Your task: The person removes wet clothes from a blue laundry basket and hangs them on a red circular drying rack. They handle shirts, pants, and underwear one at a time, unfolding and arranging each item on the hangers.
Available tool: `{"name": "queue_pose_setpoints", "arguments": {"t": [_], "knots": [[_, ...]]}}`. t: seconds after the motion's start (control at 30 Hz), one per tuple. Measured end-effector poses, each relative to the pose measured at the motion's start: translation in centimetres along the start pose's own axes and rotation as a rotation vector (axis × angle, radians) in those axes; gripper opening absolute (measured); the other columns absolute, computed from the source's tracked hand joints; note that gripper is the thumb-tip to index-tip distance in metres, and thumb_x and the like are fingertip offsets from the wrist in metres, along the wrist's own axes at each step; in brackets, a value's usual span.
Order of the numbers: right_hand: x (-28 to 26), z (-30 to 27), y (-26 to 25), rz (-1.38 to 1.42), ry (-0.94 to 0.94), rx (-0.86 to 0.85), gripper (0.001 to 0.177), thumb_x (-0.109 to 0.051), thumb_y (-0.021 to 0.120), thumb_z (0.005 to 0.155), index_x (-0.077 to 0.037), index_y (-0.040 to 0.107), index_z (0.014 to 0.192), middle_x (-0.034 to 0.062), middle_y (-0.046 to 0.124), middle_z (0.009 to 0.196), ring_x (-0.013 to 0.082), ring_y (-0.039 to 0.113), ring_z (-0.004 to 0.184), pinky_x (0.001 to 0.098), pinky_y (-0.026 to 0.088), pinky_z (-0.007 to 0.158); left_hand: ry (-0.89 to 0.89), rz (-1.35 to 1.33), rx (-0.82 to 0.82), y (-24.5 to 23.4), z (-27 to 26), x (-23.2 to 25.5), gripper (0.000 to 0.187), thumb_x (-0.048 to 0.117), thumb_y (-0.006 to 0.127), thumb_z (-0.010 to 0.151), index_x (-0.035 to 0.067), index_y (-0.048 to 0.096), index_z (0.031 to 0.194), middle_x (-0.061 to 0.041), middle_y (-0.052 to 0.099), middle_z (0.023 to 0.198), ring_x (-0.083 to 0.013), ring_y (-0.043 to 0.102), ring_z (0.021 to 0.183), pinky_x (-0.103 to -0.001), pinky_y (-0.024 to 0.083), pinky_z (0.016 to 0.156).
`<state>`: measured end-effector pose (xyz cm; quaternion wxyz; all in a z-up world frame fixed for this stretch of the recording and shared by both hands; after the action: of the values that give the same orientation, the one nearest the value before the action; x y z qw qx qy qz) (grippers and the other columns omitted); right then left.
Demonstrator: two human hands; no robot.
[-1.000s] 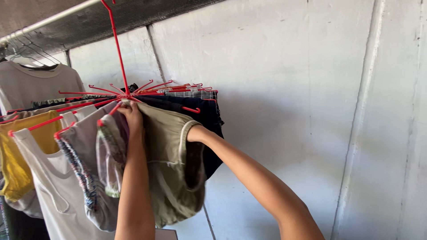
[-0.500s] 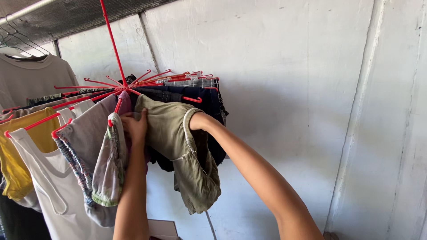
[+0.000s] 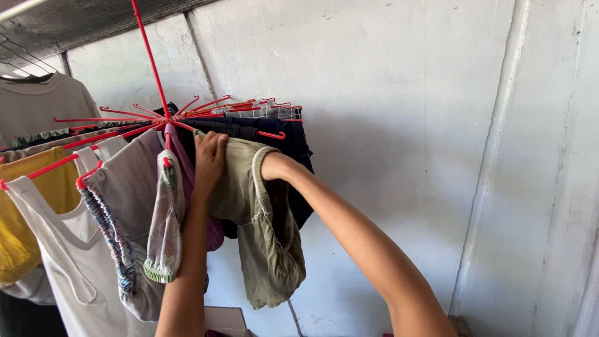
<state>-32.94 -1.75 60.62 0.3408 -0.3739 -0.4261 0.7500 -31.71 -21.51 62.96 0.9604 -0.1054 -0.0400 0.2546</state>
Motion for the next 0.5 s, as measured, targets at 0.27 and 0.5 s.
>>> {"name": "queue_pose_setpoints", "arguments": {"t": [0.27,0.5], "knots": [[-8.8,-7.8,-5.6,0.579,0.095,-0.082,0.032,0.001,0.03,0.097,0.014,0.05,0.118,0.0278,0.071,0.096,0.0359,0.08,0.079,0.0381,0.064,0.07,-0.164,-0.031,0.074,-2.3,2.2,-5.6,0.024,0.015,0.051,0.11,0.004,0.071,0.104,-0.014,0.069,0.11,-0.0329,0.064,0.107,-0.04,0.048,0.098],[-10.6,-10.3,-7.1,0.445,0.075,0.098,0.031,-0.016,0.031,0.104,0.004,0.055,0.109,0.0181,0.074,0.092,0.0271,0.078,0.072,0.0361,0.063,0.06,0.059,0.137,0.225,-3.1,0.6,1.8,0.029,0.017,0.044,0.113,0.002,0.069,0.11,-0.019,0.068,0.118,-0.0381,0.06,0.114,-0.048,0.04,0.104]]}}
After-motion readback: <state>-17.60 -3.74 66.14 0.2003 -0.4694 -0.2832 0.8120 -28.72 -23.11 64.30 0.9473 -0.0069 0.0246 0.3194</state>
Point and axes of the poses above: each hand's wrist, its own z-axis towards the middle knuckle, its own y-axis out of the palm, x = y × z, the point moved 1 cm from there along z, towards the middle knuckle
